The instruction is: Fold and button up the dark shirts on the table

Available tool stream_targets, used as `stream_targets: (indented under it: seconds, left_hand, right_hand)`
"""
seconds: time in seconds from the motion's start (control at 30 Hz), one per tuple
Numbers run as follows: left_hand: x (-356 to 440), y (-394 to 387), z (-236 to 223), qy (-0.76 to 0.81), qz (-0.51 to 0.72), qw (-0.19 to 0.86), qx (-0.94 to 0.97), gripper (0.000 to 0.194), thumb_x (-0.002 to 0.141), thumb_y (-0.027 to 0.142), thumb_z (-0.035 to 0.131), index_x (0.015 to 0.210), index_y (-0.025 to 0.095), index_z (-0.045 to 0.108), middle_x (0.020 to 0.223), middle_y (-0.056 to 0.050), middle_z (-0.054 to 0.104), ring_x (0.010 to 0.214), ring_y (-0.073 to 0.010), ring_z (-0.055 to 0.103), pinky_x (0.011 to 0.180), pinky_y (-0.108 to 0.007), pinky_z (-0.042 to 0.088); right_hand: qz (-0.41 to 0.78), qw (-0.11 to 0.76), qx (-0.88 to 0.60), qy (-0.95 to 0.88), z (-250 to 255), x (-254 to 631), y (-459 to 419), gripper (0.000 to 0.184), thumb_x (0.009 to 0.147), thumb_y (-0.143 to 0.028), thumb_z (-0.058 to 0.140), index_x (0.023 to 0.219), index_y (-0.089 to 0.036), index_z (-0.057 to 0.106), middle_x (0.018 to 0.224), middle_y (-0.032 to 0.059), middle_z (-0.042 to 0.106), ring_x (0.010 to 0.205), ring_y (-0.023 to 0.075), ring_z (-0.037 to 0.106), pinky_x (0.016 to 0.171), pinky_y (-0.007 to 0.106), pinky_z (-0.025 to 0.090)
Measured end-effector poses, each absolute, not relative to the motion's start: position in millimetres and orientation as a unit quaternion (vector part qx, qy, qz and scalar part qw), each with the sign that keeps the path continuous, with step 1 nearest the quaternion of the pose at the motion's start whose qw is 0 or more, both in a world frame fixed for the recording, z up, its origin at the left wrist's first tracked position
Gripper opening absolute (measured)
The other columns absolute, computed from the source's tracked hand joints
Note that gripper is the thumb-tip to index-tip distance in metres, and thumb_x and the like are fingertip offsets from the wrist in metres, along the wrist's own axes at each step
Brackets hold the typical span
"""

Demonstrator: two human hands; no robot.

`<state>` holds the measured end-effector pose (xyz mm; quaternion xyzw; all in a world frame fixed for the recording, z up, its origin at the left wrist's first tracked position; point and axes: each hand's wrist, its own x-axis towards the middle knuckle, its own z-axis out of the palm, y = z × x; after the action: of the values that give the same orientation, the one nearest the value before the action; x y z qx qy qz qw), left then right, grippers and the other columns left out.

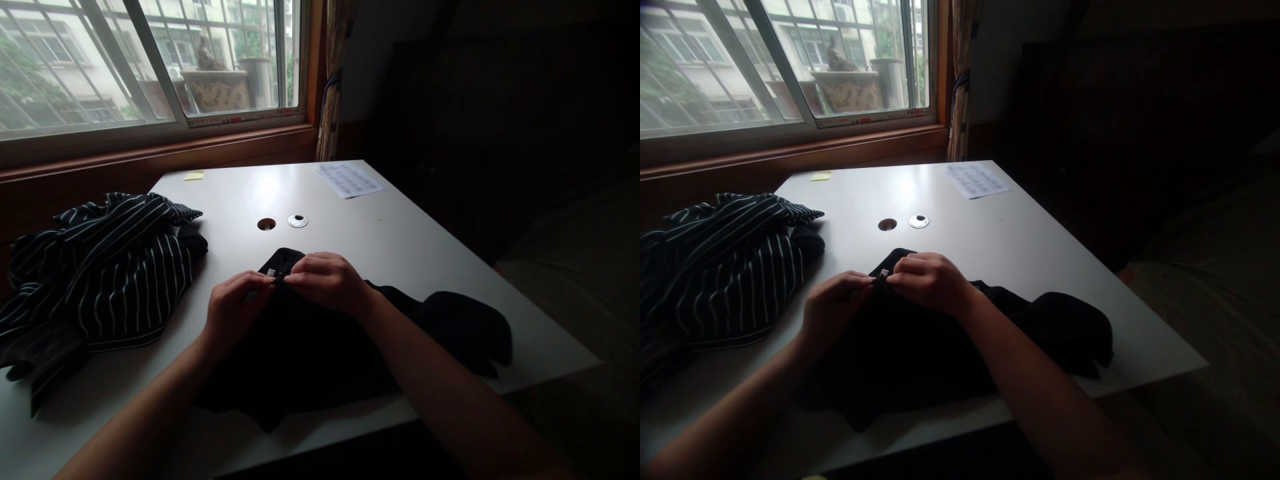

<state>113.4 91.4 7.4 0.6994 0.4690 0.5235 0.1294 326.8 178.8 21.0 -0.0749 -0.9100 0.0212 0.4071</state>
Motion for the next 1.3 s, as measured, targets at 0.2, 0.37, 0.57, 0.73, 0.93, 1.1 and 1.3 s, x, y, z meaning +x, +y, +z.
stream_targets:
  seconds: [0.2,0.37,0.57,0.73,0.93,1.1,1.3]
  left_hand:
    - [114.6,88.5,10.1,0.456,0.524,0.133,0.707,0.007,0.088,0.018,0.069,0.094,0.021,0.071,0.094,-0.004,0.076,0.084,-0.0165,0.072,0.076,-0.027,0.058]
    - [108.6,89.8,9.9,0.435,0.518,0.096,0.730,0.012,0.088,0.016,0.068,0.098,0.022,0.068,0.096,-0.004,0.074,0.087,-0.0160,0.072,0.078,-0.028,0.058]
    - [104.3,91.3,12.0,0.419,0.488,0.072,0.763,0.012,0.090,0.015,0.066,0.099,0.022,0.064,0.101,-0.006,0.073,0.092,-0.0174,0.072,0.079,-0.029,0.059]
    - [106.0,93.2,8.9,0.383,0.463,0.173,0.780,0.012,0.093,0.015,0.058,0.101,0.022,0.053,0.119,-0.011,0.069,0.106,-0.0207,0.068,0.087,-0.036,0.057]
    - [107.9,86.2,17.2,0.405,0.374,0.269,0.789,0.014,0.088,0.023,0.065,0.096,0.020,0.054,0.094,-0.006,0.070,0.081,-0.0171,0.068,0.071,-0.028,0.055]
    - [98.3,88.2,22.1,0.437,0.293,0.268,0.807,0.028,0.085,0.027,0.068,0.107,0.022,0.050,0.076,0.003,0.066,0.062,-0.0124,0.059,0.058,-0.023,0.046]
    - [64.0,107.0,21.3,0.480,0.244,0.048,0.841,0.016,0.090,0.031,0.062,0.103,0.021,0.061,0.088,-0.004,0.073,0.073,-0.0196,0.067,0.070,-0.031,0.049]
  right_hand:
    - [0.142,0.426,-0.100,-0.888,15.6,322.6,181.1,0.010,0.095,-0.021,0.060,0.095,-0.020,0.070,0.092,0.0038,0.070,0.077,0.0123,0.065,0.068,0.026,0.053]
    - [0.167,0.495,-0.201,-0.828,18.8,328.1,185.2,0.005,0.089,-0.018,0.061,0.091,-0.021,0.065,0.089,0.0012,0.064,0.068,0.0108,0.059,0.066,0.028,0.054]
    - [0.137,0.545,-0.228,-0.795,24.6,331.6,187.1,0.009,0.087,-0.014,0.060,0.090,-0.023,0.060,0.091,0.0013,0.063,0.071,0.0123,0.060,0.068,0.030,0.055]
    - [0.170,0.549,-0.191,-0.796,26.8,329.1,182.2,0.017,0.087,-0.011,0.055,0.096,-0.025,0.051,0.104,0.0035,0.069,0.098,0.0180,0.066,0.088,0.040,0.055]
    - [0.227,0.523,-0.236,-0.787,18.0,331.6,183.8,0.021,0.084,-0.014,0.056,0.099,-0.025,0.047,0.091,-0.0002,0.069,0.086,0.0163,0.068,0.079,0.035,0.055]
    - [0.243,0.504,-0.264,-0.786,20.6,335.5,183.0,0.018,0.086,-0.017,0.058,0.103,-0.025,0.056,0.089,-0.0010,0.068,0.079,0.0141,0.067,0.073,0.029,0.054]
    - [0.224,0.465,-0.262,-0.815,20.6,337.7,194.1,0.032,0.086,-0.023,0.067,0.116,-0.026,0.058,0.093,-0.0003,0.067,0.084,0.0164,0.065,0.082,0.034,0.053]
